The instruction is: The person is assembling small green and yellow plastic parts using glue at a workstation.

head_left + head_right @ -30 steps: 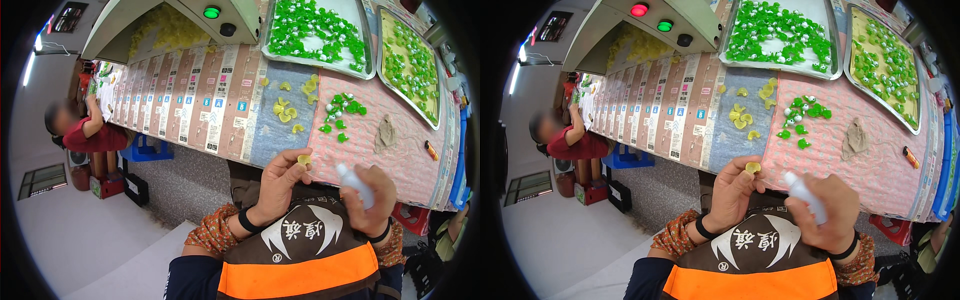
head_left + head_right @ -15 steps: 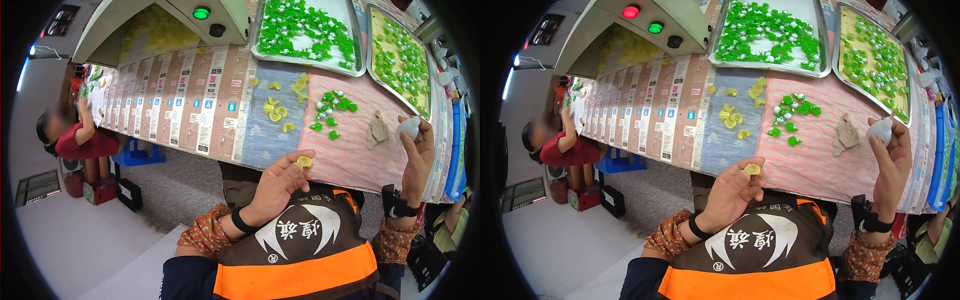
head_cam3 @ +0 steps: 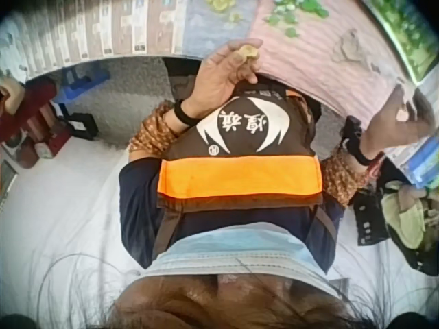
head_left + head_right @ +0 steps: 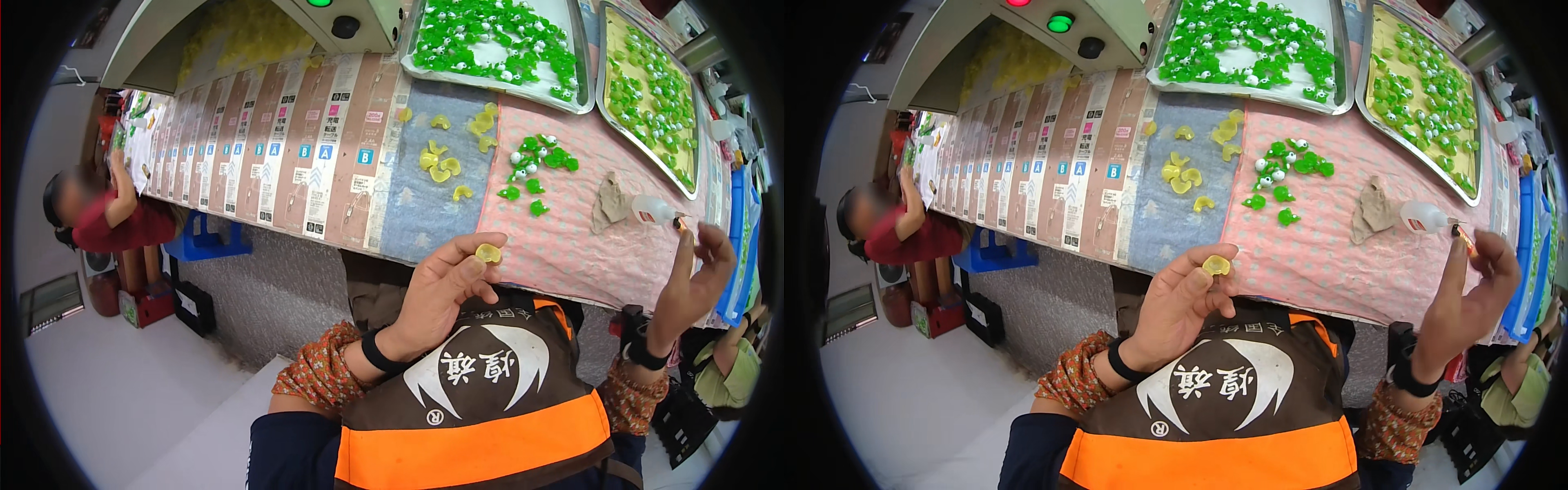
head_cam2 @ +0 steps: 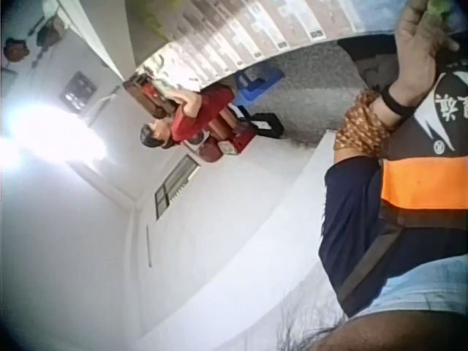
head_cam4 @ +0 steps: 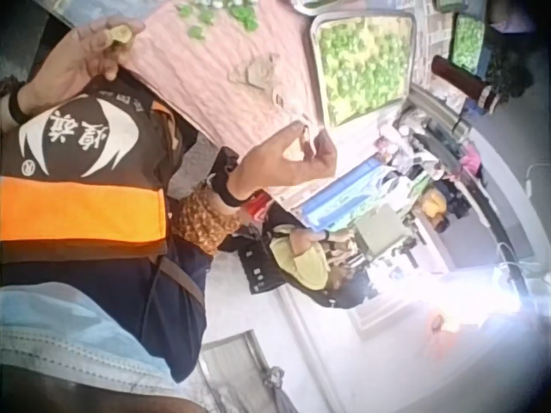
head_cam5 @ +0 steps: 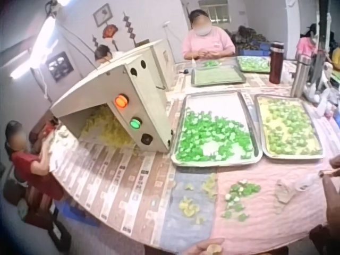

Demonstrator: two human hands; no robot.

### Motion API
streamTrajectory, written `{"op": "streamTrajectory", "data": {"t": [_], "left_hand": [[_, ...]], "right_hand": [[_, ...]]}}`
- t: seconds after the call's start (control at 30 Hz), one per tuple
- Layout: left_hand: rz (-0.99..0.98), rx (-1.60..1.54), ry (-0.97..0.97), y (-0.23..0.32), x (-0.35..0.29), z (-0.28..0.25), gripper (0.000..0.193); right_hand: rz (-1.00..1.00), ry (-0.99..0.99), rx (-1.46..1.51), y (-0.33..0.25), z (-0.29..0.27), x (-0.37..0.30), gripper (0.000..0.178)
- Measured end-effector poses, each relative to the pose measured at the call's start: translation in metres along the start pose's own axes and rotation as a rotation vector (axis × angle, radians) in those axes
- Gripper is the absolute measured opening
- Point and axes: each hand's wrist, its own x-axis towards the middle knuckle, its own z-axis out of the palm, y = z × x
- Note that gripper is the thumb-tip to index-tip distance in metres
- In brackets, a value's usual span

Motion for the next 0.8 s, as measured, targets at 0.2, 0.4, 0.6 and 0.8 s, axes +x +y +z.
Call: {"op": "streamTrajectory", "data": {"t": [0.2, 0.4, 0.6, 0.8], "left_hand": [[0.011, -0.012, -0.041, -0.002, 0.002, -0.003, 0.042], [0.031, -0.02, -0.045, -0.003, -0.003, -0.006, 0.041], [0.024, -0.04, -0.053, -0.005, -0.005, -0.011, 0.039], [0.027, -0.071, -0.088, -0.005, -0.005, -0.016, 0.037]], "right_hand": [[-0.312, -0.519, 0.159, -0.064, 0.062, -0.009, 0.021], [-0.315, -0.708, 0.083, -0.07, 0.087, -0.019, 0.022], [-0.268, -0.709, -0.009, -0.073, 0.097, -0.021, 0.017], [-0.24, -0.664, 0.073, -0.072, 0.091, -0.023, 0.02]]}}
